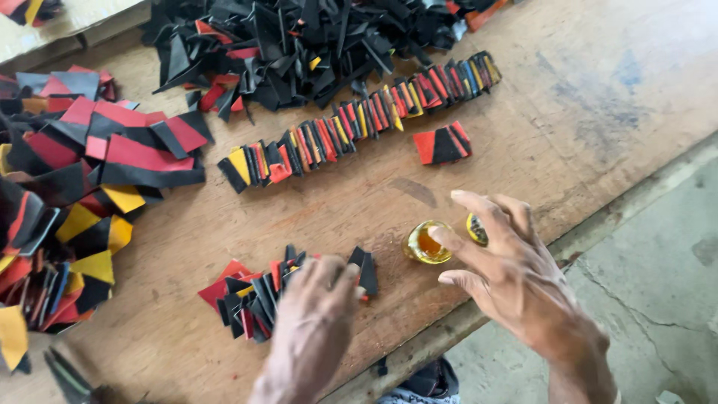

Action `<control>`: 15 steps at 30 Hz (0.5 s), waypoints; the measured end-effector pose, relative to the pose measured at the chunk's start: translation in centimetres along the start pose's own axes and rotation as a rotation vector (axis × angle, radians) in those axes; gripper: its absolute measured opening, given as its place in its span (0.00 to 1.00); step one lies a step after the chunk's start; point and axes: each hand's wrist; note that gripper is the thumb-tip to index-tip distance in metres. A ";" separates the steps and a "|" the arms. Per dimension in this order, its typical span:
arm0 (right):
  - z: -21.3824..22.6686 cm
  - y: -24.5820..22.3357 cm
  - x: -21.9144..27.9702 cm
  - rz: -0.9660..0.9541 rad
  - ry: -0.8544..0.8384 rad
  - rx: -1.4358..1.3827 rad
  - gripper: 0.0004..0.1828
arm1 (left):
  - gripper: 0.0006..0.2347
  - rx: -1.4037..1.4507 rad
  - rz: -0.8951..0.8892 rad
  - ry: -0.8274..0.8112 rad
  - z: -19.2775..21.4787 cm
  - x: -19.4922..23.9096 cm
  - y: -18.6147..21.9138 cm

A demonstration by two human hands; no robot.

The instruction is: The person repeatedly picks small colored triangular pieces from a pile, applies a yellow adhesive from a small jar to one edge, and presses the piece onto a growing linear strip of similar pieces on the table. The process continues with consistent hand motions, adding pieces one by one to extend the strip.

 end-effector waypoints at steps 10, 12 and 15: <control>-0.1 -0.4 -4.1 -0.305 -0.521 0.015 0.27 | 0.13 0.007 0.137 -0.188 -3.4 -1.5 2.3; 0.1 -0.2 -4.0 -0.242 -0.502 0.038 0.26 | 0.12 0.068 0.150 -0.142 -3.2 -1.8 2.2; 1.0 0.4 -2.3 -0.085 -0.301 0.031 0.30 | 0.08 0.255 0.256 -0.147 -2.9 -1.9 1.8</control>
Point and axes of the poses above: each hand's wrist, its own x-axis away from the middle knuckle, its own z-axis out of the back of the hand, y = z × x, and after that the axes turned 11 degrees about -x, right-handed
